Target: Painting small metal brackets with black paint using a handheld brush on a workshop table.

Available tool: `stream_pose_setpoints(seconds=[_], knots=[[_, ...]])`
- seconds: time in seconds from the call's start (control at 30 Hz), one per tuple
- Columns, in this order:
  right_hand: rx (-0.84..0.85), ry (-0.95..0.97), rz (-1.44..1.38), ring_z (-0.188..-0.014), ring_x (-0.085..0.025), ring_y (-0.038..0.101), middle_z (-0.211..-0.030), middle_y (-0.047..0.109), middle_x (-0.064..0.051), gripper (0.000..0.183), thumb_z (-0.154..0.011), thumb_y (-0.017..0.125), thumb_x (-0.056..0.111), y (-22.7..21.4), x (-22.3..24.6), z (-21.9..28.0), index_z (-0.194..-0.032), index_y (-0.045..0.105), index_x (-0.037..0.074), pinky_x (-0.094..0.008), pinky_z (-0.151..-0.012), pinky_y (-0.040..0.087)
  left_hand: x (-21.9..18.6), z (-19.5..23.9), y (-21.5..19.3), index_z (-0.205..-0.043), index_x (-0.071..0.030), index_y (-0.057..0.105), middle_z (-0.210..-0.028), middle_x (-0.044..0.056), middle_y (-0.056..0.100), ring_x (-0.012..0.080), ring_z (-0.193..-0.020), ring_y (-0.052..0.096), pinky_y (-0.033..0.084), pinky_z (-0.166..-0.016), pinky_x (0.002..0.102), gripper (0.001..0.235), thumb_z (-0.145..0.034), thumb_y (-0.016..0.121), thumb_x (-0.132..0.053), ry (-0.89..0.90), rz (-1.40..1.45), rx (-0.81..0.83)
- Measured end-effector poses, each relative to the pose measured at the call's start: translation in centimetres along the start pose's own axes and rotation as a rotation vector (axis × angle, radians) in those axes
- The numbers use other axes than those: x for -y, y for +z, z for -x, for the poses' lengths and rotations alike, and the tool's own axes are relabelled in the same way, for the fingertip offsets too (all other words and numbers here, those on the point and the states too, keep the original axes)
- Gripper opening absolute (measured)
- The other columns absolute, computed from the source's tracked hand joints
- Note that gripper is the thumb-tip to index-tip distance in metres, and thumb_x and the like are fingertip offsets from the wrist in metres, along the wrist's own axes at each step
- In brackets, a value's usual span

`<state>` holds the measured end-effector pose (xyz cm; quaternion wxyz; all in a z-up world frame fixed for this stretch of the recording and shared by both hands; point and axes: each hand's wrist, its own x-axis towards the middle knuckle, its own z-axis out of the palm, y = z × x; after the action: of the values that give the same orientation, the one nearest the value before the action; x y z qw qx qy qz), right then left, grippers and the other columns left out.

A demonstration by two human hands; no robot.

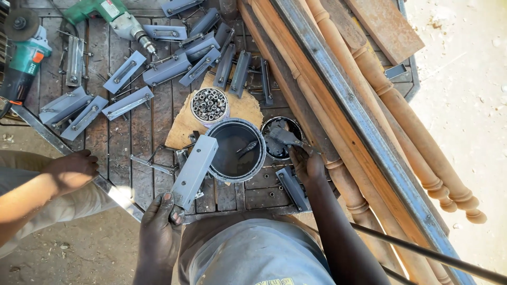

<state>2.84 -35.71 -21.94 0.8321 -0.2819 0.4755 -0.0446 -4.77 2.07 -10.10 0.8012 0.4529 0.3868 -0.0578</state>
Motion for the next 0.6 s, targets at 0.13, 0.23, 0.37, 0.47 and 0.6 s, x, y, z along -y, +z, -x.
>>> stream_pose_setpoints(seconds=[0.13, 0.23, 0.37, 0.47, 0.6], knots=[[-0.010, 0.021, -0.002, -0.114, -0.032, 0.068, -0.122, 0.067, -0.025, 0.032, -0.100, 0.057, 0.013, -1.1, 0.2, -0.5, -0.129, 0.051, 0.003, -0.038, -0.101, 0.060, 0.1, -1.0, -1.1, -0.101, -0.006, 0.064, -0.075, 0.000, 0.048, 0.0079, -0.062, 0.045, 0.040, -0.055, 0.021, 0.009, -0.106, 0.059, -0.011, 0.041, 0.042, 0.026], [-0.003, 0.076, 0.121, -0.116, -0.040, 0.069, -0.131, 0.067, -0.025, 0.030, -0.103, 0.053, 0.013, -1.2, 0.8, 1.5, -0.129, 0.055, -0.002, -0.036, -0.094, 0.061, -0.7, -1.0, -1.2, -0.093, -0.010, 0.063, -0.065, 0.000, 0.043, 0.0094, -0.058, 0.043, 0.038, -0.055, 0.024, 0.014, -0.106, 0.060, -0.014, 0.062, 0.086, 0.075], [0.204, 0.175, 0.469, -0.059, -0.020, 0.065, -0.079, 0.071, -0.017, 0.020, -0.104, 0.051, 0.009, -0.5, 0.6, 5.0, -0.086, 0.057, 0.003, -0.025, -0.048, 0.051, -1.9, -1.4, -0.7, -0.094, -0.010, 0.064, -0.064, -0.002, 0.050, 0.0075, -0.056, 0.049, 0.044, -0.052, 0.022, 0.014, -0.107, 0.060, -0.015, 0.119, 0.180, 0.152], [0.314, 0.175, 0.961, -0.061, -0.020, 0.060, -0.081, 0.069, -0.015, 0.027, -0.109, 0.043, 0.020, 1.5, -0.9, 8.4, -0.096, 0.059, 0.003, -0.029, -0.051, 0.046, -2.5, -1.5, -0.6, -0.092, -0.010, 0.063, -0.064, -0.002, 0.051, 0.0075, -0.054, 0.050, 0.045, -0.050, 0.021, 0.016, -0.107, 0.060, -0.015, 0.146, 0.222, 0.150], [0.720, 0.124, 1.647, -0.068, -0.016, 0.067, -0.084, 0.072, -0.009, 0.028, -0.109, 0.048, 0.023, 5.1, -5.1, 12.2, -0.096, 0.066, 0.006, -0.025, -0.063, 0.056, -2.9, -1.1, -1.3, -0.096, -0.008, 0.066, -0.063, -0.001, 0.052, 0.0072, -0.054, 0.050, 0.048, -0.055, 0.023, 0.013, -0.107, 0.060, -0.012, 0.174, 0.286, 0.095]])
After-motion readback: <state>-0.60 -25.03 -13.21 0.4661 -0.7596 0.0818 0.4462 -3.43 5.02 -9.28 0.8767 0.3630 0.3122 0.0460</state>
